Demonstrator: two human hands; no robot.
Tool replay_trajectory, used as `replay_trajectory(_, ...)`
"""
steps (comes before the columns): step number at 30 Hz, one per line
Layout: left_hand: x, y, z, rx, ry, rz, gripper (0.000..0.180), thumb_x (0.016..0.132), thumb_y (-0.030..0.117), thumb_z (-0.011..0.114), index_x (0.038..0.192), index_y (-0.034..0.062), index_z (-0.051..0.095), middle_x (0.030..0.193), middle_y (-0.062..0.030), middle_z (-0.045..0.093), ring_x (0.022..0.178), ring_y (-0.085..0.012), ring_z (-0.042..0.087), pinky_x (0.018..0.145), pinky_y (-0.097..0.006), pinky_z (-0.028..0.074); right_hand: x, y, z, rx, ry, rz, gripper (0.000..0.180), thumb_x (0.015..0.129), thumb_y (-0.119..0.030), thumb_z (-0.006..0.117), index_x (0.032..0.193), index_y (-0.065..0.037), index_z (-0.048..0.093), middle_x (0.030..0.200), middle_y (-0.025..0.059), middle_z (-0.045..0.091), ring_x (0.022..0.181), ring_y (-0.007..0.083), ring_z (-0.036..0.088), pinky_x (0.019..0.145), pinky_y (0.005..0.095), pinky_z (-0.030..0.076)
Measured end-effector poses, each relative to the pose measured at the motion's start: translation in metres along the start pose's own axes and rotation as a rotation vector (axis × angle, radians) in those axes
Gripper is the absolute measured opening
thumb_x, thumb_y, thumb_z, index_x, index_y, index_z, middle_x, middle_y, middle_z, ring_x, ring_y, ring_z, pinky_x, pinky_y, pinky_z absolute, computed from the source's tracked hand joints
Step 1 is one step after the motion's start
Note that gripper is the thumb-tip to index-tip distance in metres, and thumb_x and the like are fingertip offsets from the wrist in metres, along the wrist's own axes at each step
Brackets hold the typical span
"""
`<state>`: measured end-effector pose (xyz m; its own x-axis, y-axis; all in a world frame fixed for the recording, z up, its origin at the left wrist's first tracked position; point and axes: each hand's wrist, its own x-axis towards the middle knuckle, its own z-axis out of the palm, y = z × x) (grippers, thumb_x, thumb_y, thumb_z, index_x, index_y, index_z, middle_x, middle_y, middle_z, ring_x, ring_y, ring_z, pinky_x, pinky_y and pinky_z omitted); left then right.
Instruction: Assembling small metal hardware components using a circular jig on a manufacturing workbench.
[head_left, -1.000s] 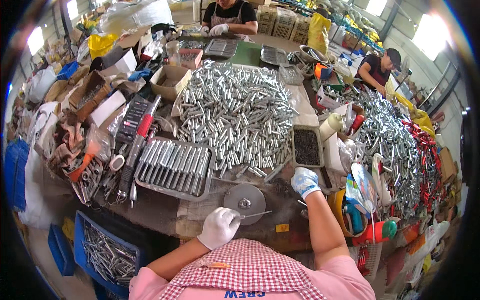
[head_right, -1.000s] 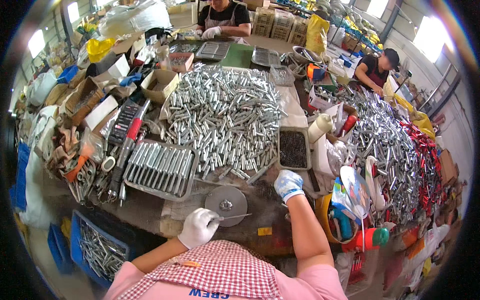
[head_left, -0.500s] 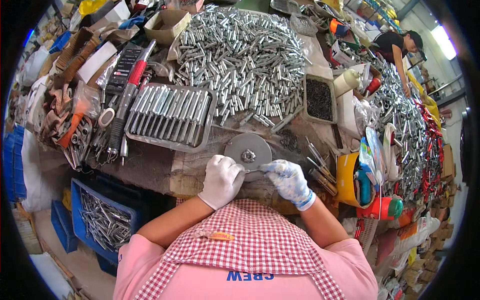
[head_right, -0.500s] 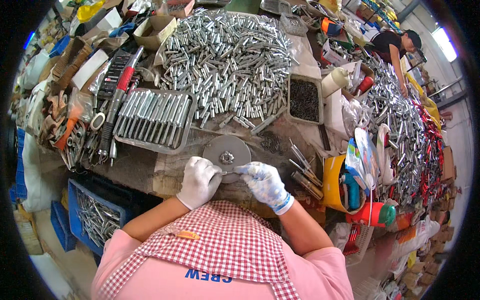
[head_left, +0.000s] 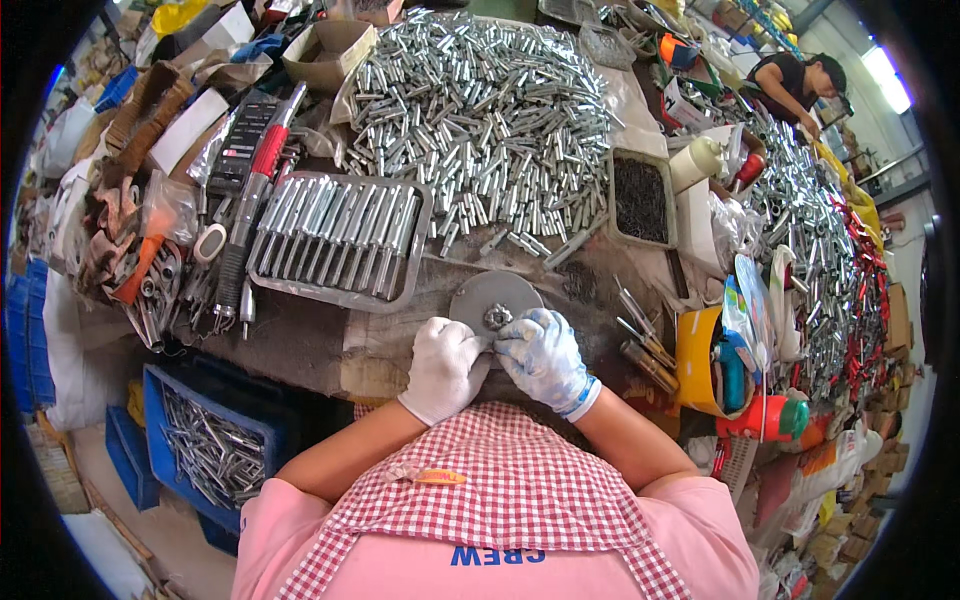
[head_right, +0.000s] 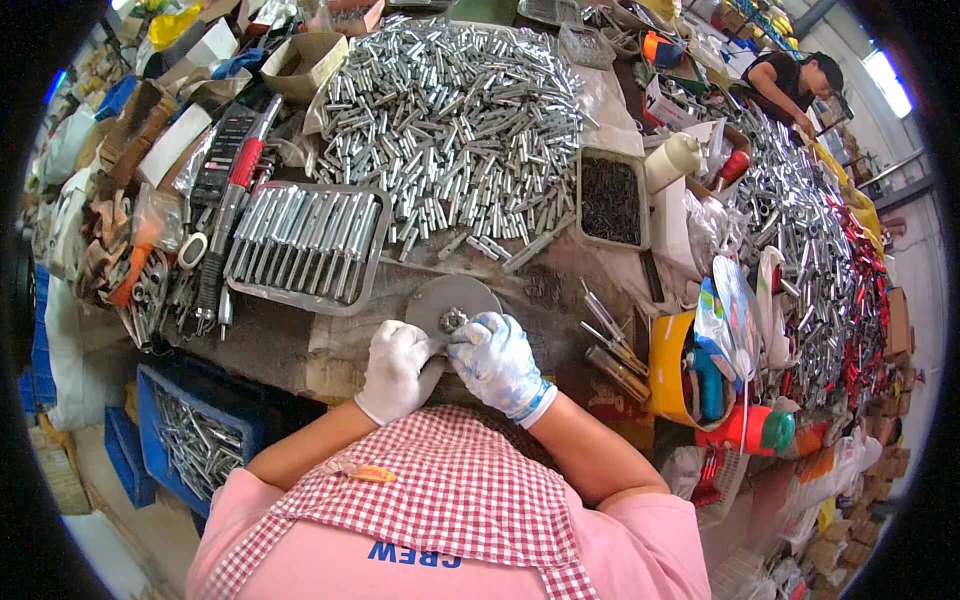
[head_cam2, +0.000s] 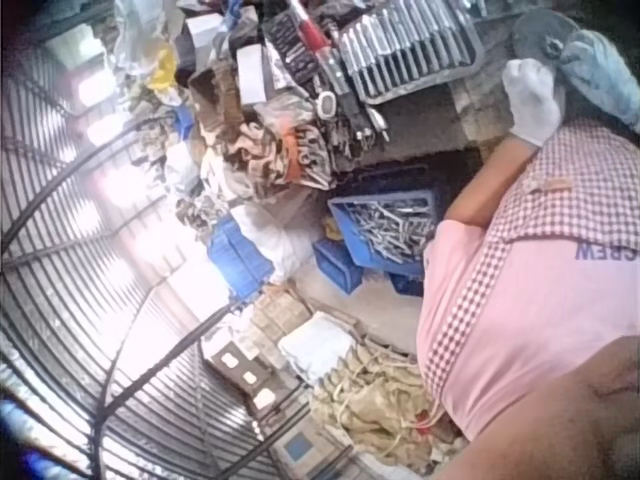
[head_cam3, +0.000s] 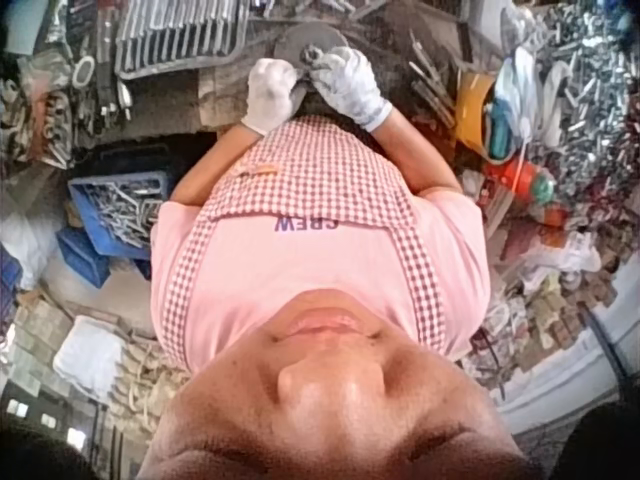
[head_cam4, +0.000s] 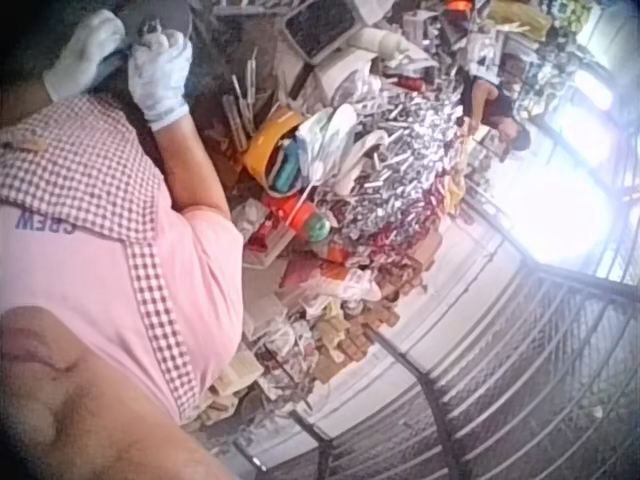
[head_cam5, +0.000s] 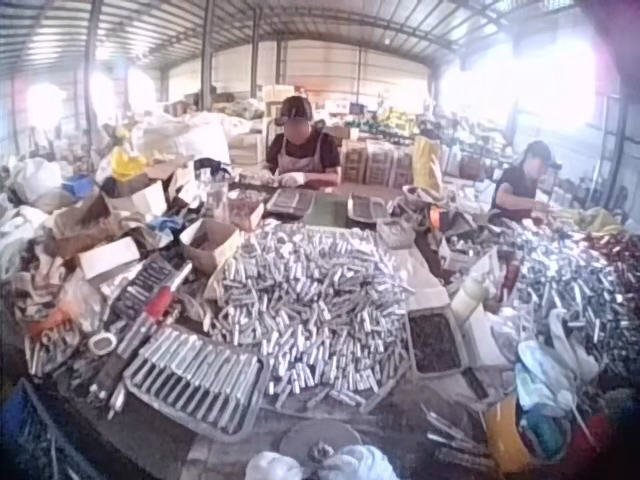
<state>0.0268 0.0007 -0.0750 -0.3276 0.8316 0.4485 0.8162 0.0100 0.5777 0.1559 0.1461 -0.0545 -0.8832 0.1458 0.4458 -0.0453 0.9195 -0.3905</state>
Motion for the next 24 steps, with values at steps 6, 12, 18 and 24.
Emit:
replay_trajectory(6, -0.004, -0.004, 0.010, 0.032, 0.054, 0.013, 0.020, 0.063, 0.010, 0.073, 0.082, 0.0087, 0.068, 0.081, -0.0068, 0.059, 0.081, -0.0305, 0.055, 0.072, -0.042, 0.047, 0.022, -0.019, -0.010, -0.315, -0.347, -0.032, 0.009, 0.072, -0.016, 0.061, 0.068, -0.009, 0.066, 0.087, 0.0106, 0.062, 0.083, 0.0279, 0.059, 0.071, 0.0404, 0.047)
replay_trajectory(12, -0.002, -0.004, 0.011, 0.011, 0.071, 0.042, 0.015, 0.066, 0.010, 0.072, 0.080, 0.0083, 0.068, 0.077, -0.0060, 0.058, 0.078, -0.0301, 0.055, 0.070, -0.041, 0.046, 0.031, -0.014, -0.012, -0.282, -0.492, 0.057, 0.011, 0.073, -0.018, 0.062, 0.072, -0.009, 0.068, 0.085, 0.0095, 0.062, 0.083, 0.0280, 0.059, 0.069, 0.0405, 0.046)
replay_trajectory(18, 0.003, 0.002, 0.003, 0.011, 0.041, 0.017, 0.016, 0.066, 0.008, 0.071, 0.082, 0.0074, 0.068, 0.080, -0.0073, 0.059, 0.079, -0.0299, 0.055, 0.071, -0.041, 0.046, 0.009, -0.026, -0.028, -0.145, -0.116, 0.127, 0.021, 0.075, -0.024, 0.068, 0.090, -0.010, 0.071, 0.103, 0.0041, 0.063, 0.092, 0.0266, 0.057, 0.073, 0.0398, 0.047)
replay_trajectory(24, 0.002, -0.001, 0.004, 0.018, 0.038, 0.018, 0.015, 0.067, 0.006, 0.071, 0.082, 0.0063, 0.068, 0.081, -0.0084, 0.060, 0.081, -0.0295, 0.056, 0.072, -0.041, 0.046, -0.005, -0.026, -0.011, -0.124, -0.226, 0.132, 0.019, 0.076, -0.022, 0.068, 0.092, -0.011, 0.072, 0.104, 0.0029, 0.064, 0.097, 0.0256, 0.057, 0.080, 0.0397, 0.046)
